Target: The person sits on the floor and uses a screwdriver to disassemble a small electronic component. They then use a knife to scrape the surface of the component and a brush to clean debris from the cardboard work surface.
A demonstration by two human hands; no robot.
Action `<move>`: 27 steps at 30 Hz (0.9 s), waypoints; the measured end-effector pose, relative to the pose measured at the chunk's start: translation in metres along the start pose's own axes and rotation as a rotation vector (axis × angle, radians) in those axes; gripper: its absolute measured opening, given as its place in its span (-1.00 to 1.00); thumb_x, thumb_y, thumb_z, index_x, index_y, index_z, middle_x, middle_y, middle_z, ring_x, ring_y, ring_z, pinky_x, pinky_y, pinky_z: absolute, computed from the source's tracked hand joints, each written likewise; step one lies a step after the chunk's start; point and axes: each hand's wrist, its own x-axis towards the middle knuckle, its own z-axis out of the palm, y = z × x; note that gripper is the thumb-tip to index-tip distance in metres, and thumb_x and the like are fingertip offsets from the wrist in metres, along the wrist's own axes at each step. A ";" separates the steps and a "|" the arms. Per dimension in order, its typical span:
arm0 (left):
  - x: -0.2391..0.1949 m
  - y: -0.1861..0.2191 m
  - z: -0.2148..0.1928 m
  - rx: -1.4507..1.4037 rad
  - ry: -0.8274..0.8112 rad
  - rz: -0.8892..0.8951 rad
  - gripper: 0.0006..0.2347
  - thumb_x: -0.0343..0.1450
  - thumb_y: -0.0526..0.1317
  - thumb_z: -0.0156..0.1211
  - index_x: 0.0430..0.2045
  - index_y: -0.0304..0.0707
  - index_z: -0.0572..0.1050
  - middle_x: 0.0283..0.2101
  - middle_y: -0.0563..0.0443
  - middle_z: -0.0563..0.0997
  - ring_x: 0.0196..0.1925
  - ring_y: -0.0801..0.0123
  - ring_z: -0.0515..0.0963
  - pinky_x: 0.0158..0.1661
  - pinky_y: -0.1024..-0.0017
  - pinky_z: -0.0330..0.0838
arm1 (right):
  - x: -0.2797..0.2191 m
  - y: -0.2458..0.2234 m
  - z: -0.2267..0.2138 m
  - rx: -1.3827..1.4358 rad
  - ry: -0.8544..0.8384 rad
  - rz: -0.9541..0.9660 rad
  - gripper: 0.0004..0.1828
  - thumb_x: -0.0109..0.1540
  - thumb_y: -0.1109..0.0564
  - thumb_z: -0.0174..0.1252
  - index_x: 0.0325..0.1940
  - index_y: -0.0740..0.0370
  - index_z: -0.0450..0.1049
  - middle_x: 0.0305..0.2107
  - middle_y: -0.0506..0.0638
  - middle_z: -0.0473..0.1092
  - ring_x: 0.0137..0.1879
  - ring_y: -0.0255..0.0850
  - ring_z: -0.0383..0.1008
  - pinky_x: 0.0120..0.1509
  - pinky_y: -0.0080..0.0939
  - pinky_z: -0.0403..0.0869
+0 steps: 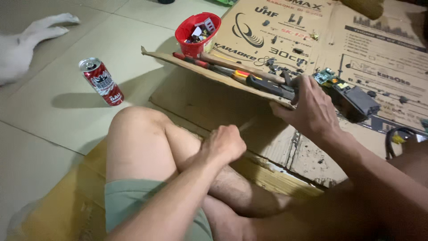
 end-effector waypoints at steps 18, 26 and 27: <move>0.074 -0.025 0.048 -1.611 0.082 -0.655 -0.67 0.31 -0.22 0.01 -0.06 -0.24 0.22 -0.32 0.03 0.24 -0.59 0.50 0.40 -0.60 0.45 0.37 | -0.032 -0.021 0.033 -0.122 -0.295 -0.025 -0.29 0.09 -0.27 0.36 0.13 0.14 0.32 -0.14 0.11 0.36 0.05 0.00 0.50 -0.10 -0.04 0.57; 0.040 0.017 0.020 -1.582 0.127 -0.416 -0.83 0.26 -0.31 0.07 -0.31 -0.27 0.36 -0.44 0.12 0.21 -0.64 0.56 0.37 -0.62 0.50 0.35 | -0.018 0.015 0.052 -0.271 -0.193 -0.169 -0.17 -0.06 -0.37 0.41 0.12 0.01 0.29 -0.09 0.03 0.29 0.07 0.01 0.44 0.06 0.05 0.52; 0.037 0.021 0.015 -1.572 0.111 -0.378 -0.85 0.24 -0.33 0.06 -0.37 -0.28 0.37 -0.47 0.16 0.19 -0.66 0.60 0.35 -0.62 0.52 0.32 | -0.011 0.021 0.048 -0.242 -0.127 -0.122 -0.26 -0.01 -0.20 0.44 0.12 0.03 0.29 -0.09 0.08 0.30 -0.01 0.09 0.50 -0.01 0.12 0.56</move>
